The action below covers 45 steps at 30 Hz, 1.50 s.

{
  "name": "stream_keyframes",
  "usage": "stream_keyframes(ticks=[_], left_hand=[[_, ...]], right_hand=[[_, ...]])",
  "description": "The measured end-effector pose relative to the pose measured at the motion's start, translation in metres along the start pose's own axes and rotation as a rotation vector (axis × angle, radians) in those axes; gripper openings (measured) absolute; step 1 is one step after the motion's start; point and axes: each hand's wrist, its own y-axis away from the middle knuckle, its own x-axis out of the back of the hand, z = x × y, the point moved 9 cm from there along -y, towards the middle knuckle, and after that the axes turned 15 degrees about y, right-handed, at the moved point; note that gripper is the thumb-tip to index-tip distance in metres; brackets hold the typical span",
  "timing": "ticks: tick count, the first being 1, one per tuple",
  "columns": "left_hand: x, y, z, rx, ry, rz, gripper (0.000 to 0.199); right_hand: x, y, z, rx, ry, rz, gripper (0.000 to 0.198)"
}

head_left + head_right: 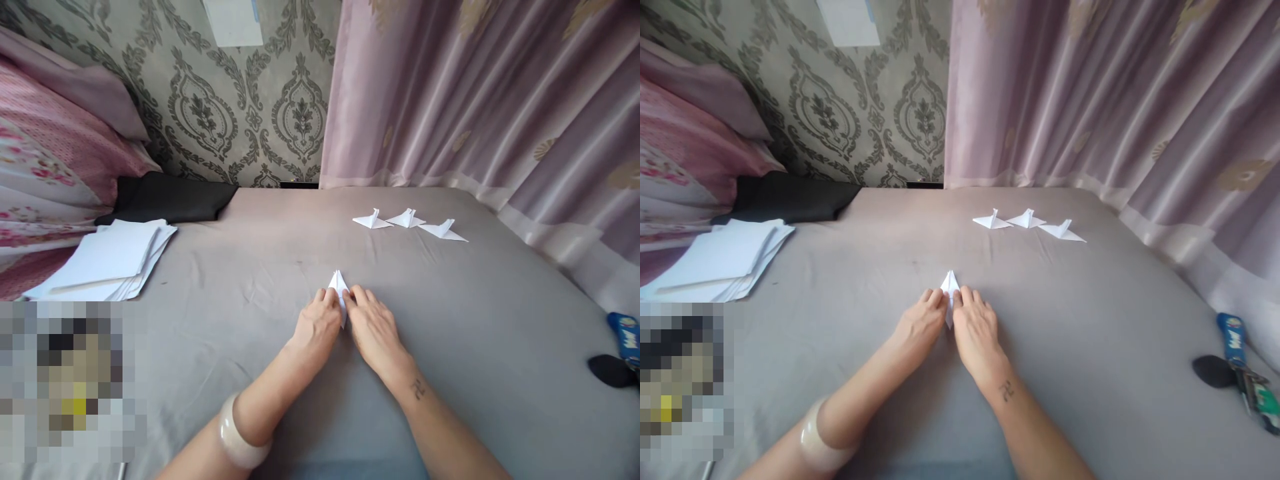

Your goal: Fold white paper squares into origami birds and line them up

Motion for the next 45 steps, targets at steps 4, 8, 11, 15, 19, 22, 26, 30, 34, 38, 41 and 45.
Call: stream_keyframes(ticks=[4,8,11,15,19,22,26,30,34,38,41,45], left_hand=[[0.005,0.005,-0.007,0.072,0.001,-0.017,0.023],[0.016,0.008,-0.020,0.085,0.155,0.080,0.022],[0.025,0.006,-0.040,0.100,0.399,0.212,0.026],[0.024,0.002,-0.075,0.272,0.660,0.350,0.022],[0.021,0.001,-0.082,0.298,0.706,0.397,0.008],[0.017,0.000,-0.080,0.295,0.755,0.352,0.008],[0.014,-0.001,-0.082,0.332,0.826,0.335,0.005],[0.015,-0.002,-0.084,0.315,0.927,0.335,0.003],[0.011,-0.003,-0.084,0.324,1.036,0.304,0.006],[0.012,-0.001,-0.087,0.339,1.491,0.444,0.026],[0.012,0.000,-0.085,0.343,1.752,0.510,0.037],[0.015,-0.003,-0.070,0.274,1.868,0.450,0.040]], right_hand=[[0.000,0.003,0.002,-0.016,0.003,-0.083,0.044],[0.000,0.005,0.008,-0.027,0.008,-0.070,0.043],[-0.002,0.004,0.012,-0.032,-0.015,-0.005,0.041],[-0.005,0.000,0.022,-0.104,-0.135,0.085,0.034],[-0.013,-0.006,0.037,-0.219,-0.397,0.094,0.021],[-0.020,-0.009,0.043,-0.262,-0.580,0.089,0.016],[-0.025,-0.011,0.046,-0.290,-0.673,0.101,0.010],[-0.034,-0.013,0.046,-0.310,-0.835,0.085,0.007],[-0.046,-0.018,0.045,-0.335,-1.091,0.058,0.014],[-0.048,-0.021,0.044,-0.347,-1.394,0.032,0.040],[-0.044,-0.019,0.043,-0.374,-1.594,0.015,0.038],[-0.042,-0.017,0.042,-0.434,-1.840,0.035,0.037]])
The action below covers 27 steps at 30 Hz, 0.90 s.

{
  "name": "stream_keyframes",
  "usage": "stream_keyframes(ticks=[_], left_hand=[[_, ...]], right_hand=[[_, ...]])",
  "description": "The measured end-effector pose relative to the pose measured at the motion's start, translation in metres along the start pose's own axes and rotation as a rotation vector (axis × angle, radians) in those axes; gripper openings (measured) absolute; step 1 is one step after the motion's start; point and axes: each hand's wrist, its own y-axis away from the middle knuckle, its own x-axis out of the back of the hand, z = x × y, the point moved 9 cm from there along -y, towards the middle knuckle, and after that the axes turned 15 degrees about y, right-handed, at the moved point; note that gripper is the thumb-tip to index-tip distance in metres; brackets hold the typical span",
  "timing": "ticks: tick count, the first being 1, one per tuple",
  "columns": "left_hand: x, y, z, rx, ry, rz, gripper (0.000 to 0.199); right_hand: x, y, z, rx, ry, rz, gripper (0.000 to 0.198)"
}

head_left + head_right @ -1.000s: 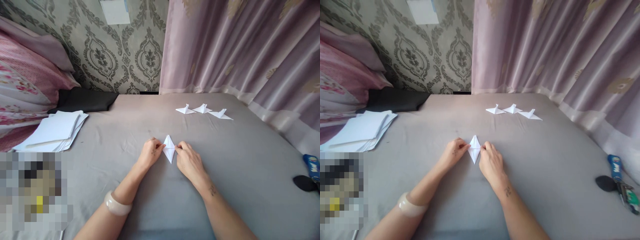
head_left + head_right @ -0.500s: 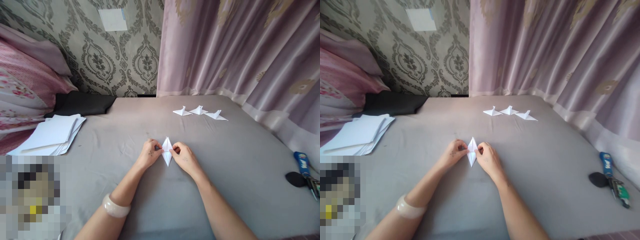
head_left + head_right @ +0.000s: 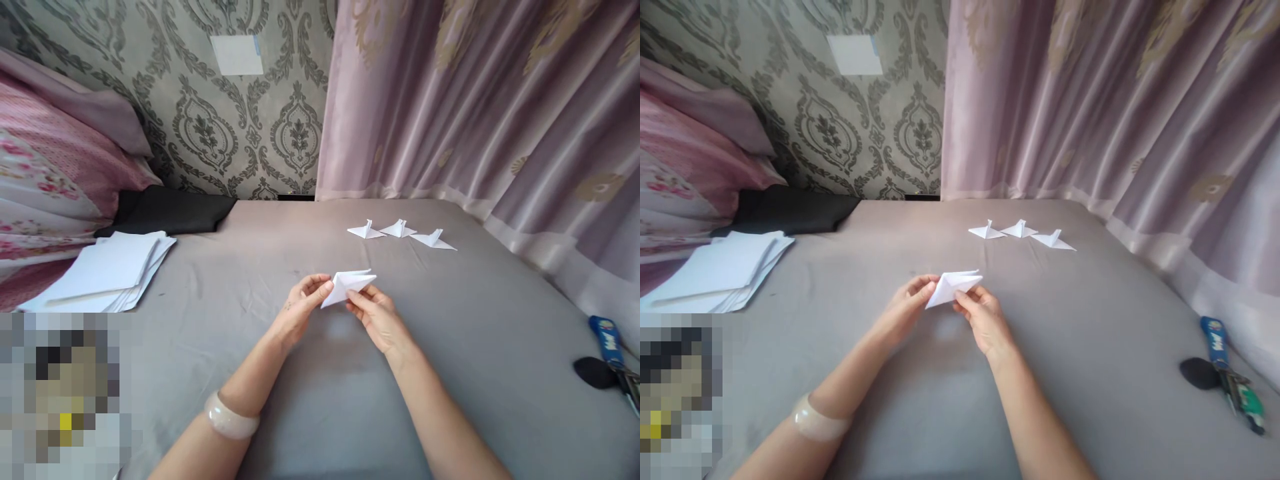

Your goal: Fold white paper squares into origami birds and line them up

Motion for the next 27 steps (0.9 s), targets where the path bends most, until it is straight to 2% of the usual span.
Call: stream_keyframes(ticks=[3,8,12,14,17,19,20,24,27], left_hand=[[-0.012,0.005,-0.003,0.016,0.022,-0.053,0.041],[-0.019,0.008,-0.005,-0.021,0.090,-0.047,0.033],[-0.012,0.006,0.002,-0.119,0.041,-0.002,0.025],[-0.005,0.007,0.013,-0.226,-0.084,0.046,0.021],[-0.002,0.014,0.040,-0.487,-0.410,0.098,0.014],[-0.009,0.022,0.054,-0.677,-0.631,0.078,0.011],[-0.013,0.026,0.058,-0.755,-0.726,0.052,0.012],[-0.031,0.036,0.056,-0.954,-1.042,-0.080,0.017],[-0.043,0.044,0.049,-1.064,-1.217,-0.170,0.023]], right_hand=[[-0.009,0.001,0.003,-0.024,-0.142,-0.022,0.036],[-0.027,0.005,0.014,-0.088,-0.235,-0.081,0.031],[-0.031,0.007,0.019,-0.122,-0.197,-0.120,0.036],[-0.021,0.004,0.014,-0.068,-0.058,-0.051,0.040],[0.004,0.002,0.001,0.040,0.143,0.145,0.045],[0.016,0.004,-0.011,0.133,0.224,0.248,0.045],[0.018,0.007,-0.022,0.226,0.306,0.287,0.044],[0.001,0.033,-0.066,0.717,0.737,0.358,0.034],[-0.009,0.047,-0.076,0.910,0.886,0.395,0.028]])
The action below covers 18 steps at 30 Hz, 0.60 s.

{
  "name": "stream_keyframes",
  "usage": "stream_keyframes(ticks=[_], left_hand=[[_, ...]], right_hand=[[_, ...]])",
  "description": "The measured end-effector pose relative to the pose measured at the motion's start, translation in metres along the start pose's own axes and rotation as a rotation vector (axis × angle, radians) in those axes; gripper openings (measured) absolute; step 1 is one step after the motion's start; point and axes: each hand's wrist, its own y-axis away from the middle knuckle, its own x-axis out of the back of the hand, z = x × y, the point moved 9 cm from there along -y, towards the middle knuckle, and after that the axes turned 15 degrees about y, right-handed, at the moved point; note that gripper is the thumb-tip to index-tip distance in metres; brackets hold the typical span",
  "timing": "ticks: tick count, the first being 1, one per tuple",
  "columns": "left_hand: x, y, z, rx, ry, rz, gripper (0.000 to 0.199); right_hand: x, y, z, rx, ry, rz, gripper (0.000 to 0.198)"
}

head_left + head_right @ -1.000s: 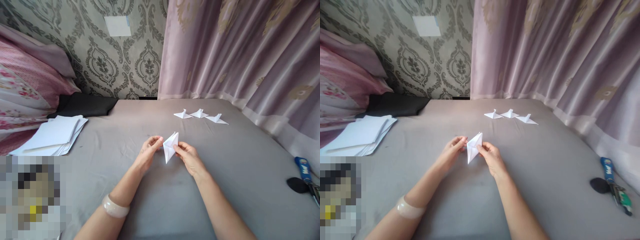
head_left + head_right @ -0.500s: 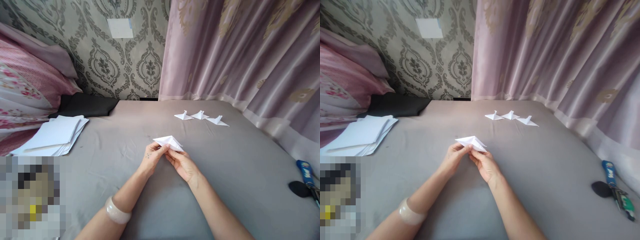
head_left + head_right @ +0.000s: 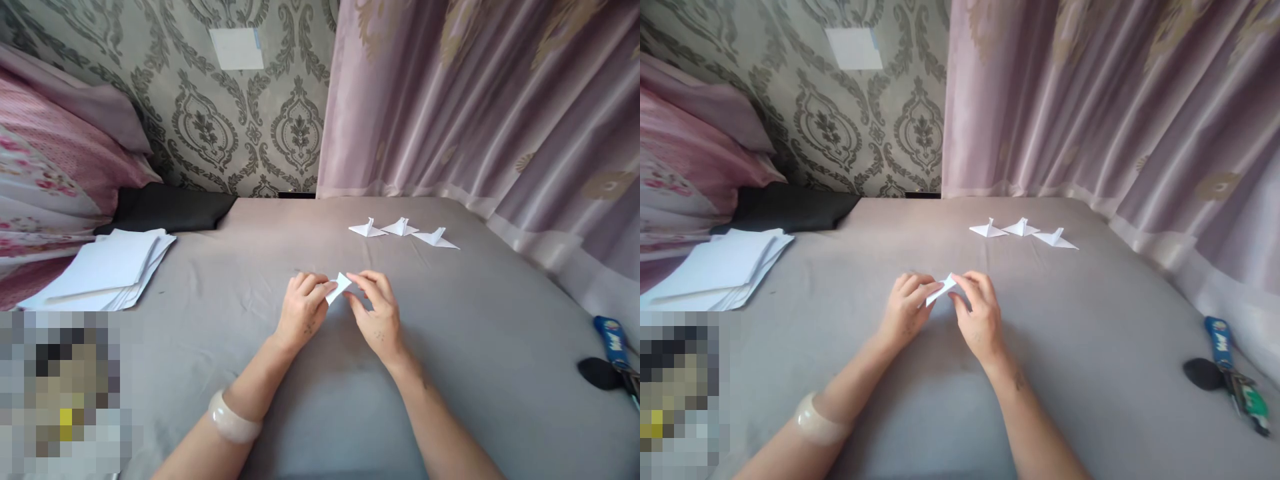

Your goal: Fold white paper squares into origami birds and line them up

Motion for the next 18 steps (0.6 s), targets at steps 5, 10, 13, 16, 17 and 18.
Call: stream_keyframes(ticks=[5,10,13,16,17,18], left_hand=[[-0.006,0.001,0.016,-0.135,-0.166,-0.075,0.022],[-0.022,0.004,0.006,-0.062,-0.212,-0.221,0.023],[-0.042,0.013,-0.009,0.072,-0.161,-0.464,0.024],[-0.049,0.022,-0.021,0.229,0.014,-0.608,0.024],[-0.048,0.023,-0.024,0.272,0.081,-0.618,0.025],[-0.046,0.024,-0.026,0.308,0.143,-0.618,0.027]], right_hand=[[-0.001,0.004,-0.008,0.141,0.202,0.034,0.023],[-0.019,0.010,-0.006,0.184,0.377,-0.136,0.026],[-0.039,0.018,0.004,0.151,0.423,-0.428,0.024],[-0.049,0.026,0.016,0.041,0.330,-0.660,0.021],[-0.049,0.027,0.019,0.006,0.292,-0.694,0.021],[-0.049,0.027,0.021,-0.018,0.265,-0.710,0.022]])
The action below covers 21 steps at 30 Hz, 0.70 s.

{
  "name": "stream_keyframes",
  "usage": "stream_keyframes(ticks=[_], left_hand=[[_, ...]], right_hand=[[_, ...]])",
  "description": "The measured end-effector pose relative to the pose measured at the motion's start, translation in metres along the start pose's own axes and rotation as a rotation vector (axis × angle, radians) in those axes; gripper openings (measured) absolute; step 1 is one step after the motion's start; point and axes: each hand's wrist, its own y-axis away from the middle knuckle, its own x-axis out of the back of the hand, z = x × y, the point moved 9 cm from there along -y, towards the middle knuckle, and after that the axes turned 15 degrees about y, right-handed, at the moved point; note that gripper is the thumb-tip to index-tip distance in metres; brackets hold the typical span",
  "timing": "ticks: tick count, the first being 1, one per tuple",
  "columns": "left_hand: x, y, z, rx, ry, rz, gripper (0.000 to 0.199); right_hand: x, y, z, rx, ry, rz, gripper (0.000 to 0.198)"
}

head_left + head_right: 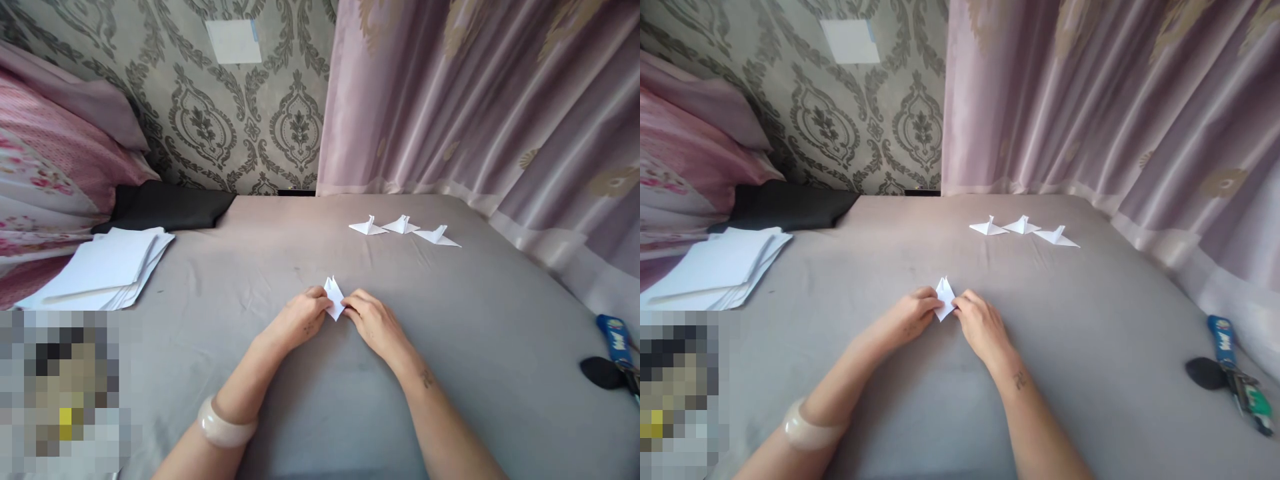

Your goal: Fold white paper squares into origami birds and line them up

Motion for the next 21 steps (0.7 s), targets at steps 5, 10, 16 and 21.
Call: stream_keyframes(ticks=[5,10,16,21], left_hand=[[0.009,0.004,-0.013,0.072,0.155,0.037,0.025],[0.009,0.005,-0.019,0.096,0.160,0.055,0.021],[0.010,0.005,-0.025,0.154,0.160,0.077,0.016],[0.016,0.007,-0.027,0.203,0.217,0.112,0.021]], right_hand=[[0.002,0.000,0.001,0.005,0.021,0.003,0.026],[0.000,0.000,-0.001,-0.012,0.111,0.027,0.023],[0.002,0.000,-0.001,-0.044,0.106,0.020,0.020],[0.000,-0.001,0.004,-0.127,0.010,-0.010,0.022]])
